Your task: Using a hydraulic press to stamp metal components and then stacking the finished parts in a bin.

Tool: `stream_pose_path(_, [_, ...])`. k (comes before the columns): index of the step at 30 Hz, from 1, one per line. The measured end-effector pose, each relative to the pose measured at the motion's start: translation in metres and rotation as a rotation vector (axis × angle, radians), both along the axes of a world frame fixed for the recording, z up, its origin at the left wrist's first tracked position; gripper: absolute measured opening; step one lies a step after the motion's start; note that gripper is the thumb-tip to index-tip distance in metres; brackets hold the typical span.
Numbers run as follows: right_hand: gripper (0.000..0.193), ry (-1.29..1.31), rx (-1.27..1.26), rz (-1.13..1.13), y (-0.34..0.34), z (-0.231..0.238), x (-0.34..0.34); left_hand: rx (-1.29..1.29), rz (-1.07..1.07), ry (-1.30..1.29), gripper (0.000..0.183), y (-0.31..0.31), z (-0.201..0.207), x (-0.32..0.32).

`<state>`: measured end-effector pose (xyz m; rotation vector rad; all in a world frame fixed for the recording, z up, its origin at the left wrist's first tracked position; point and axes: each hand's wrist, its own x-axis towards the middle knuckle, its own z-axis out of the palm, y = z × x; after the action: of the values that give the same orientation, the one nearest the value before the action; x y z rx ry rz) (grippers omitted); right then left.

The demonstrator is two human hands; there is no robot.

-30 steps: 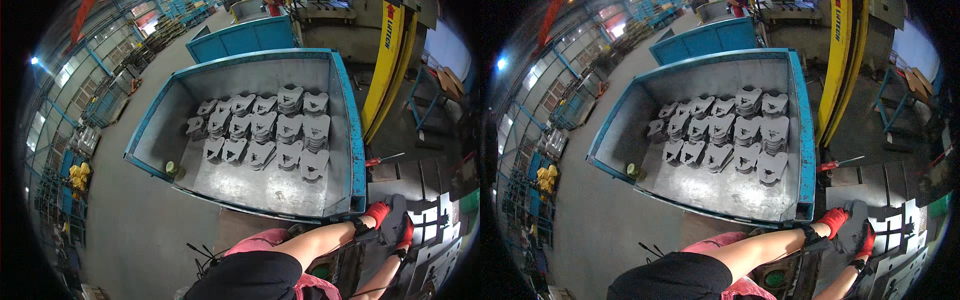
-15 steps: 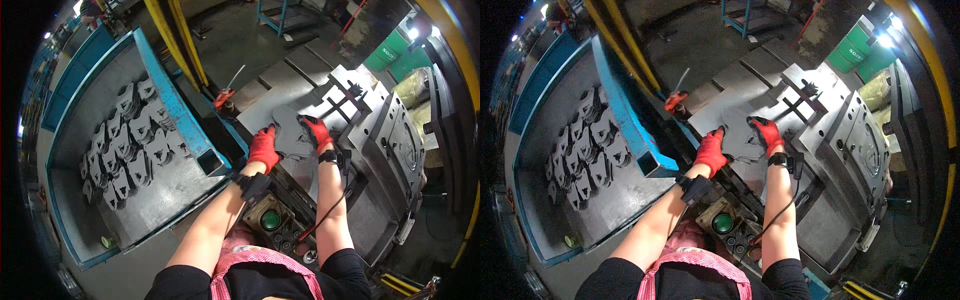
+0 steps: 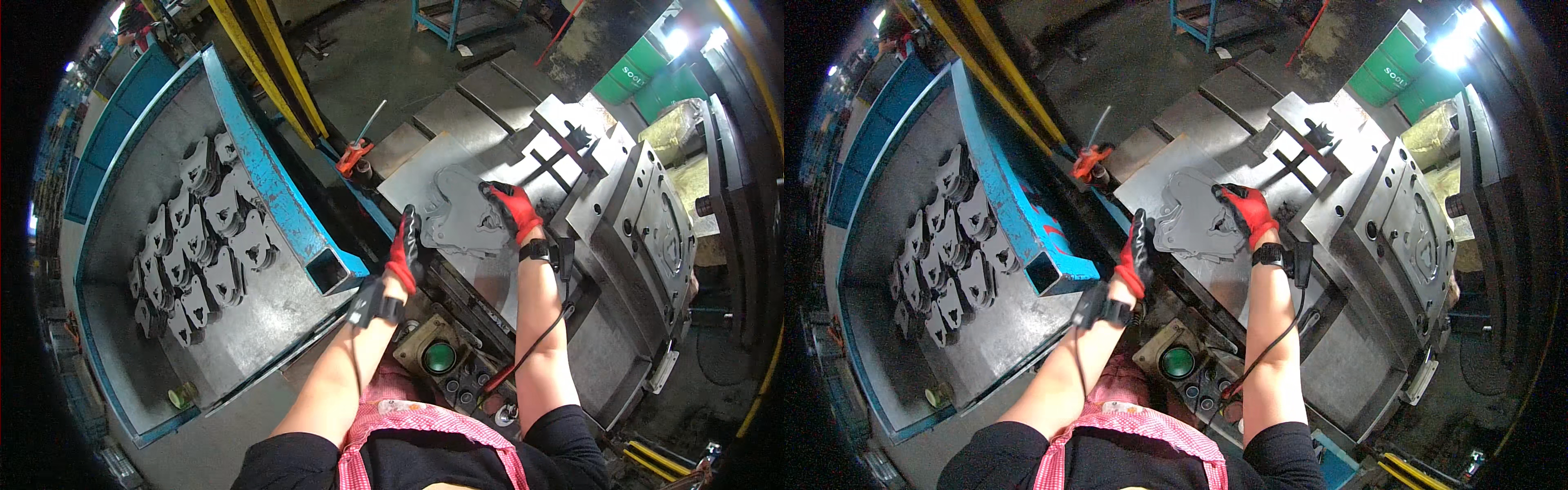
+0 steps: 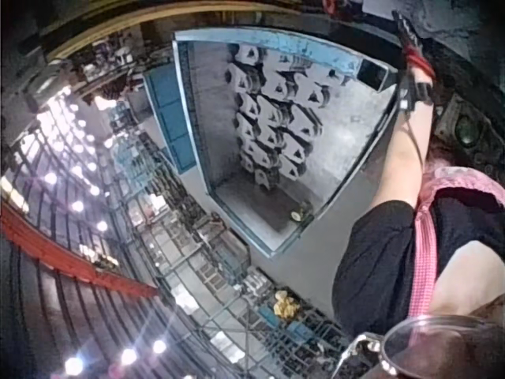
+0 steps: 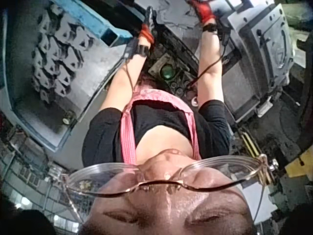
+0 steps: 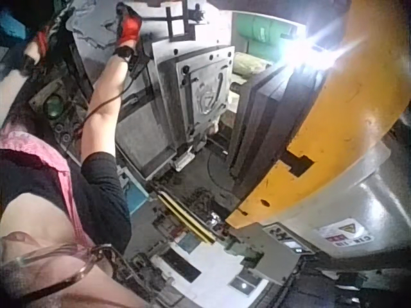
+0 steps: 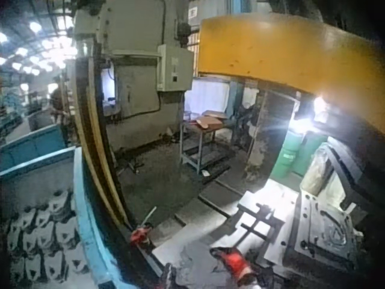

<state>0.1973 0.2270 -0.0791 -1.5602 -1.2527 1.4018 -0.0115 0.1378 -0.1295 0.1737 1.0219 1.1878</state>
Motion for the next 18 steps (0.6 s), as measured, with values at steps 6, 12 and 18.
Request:
stream_pose_path(6, [0.033, -0.019, -0.005, 0.014, -0.004, -0.001, 0.0, -0.184, -0.015, -0.013, 0.047, 0.006, -0.007, 0.012])
stream_pose_path(12, [0.032, -0.008, 0.063, 0.163, -0.028, 0.006, -0.006, -0.029, -0.117, -0.534, 0.038, -0.041, -0.019, 0.009])
stream_pose_path(18, [0.034, -0.133, 0.031, 0.131, -0.054, 0.015, -0.017, 0.236, -0.13, -0.332, 0.042, -0.072, -0.007, 0.014])
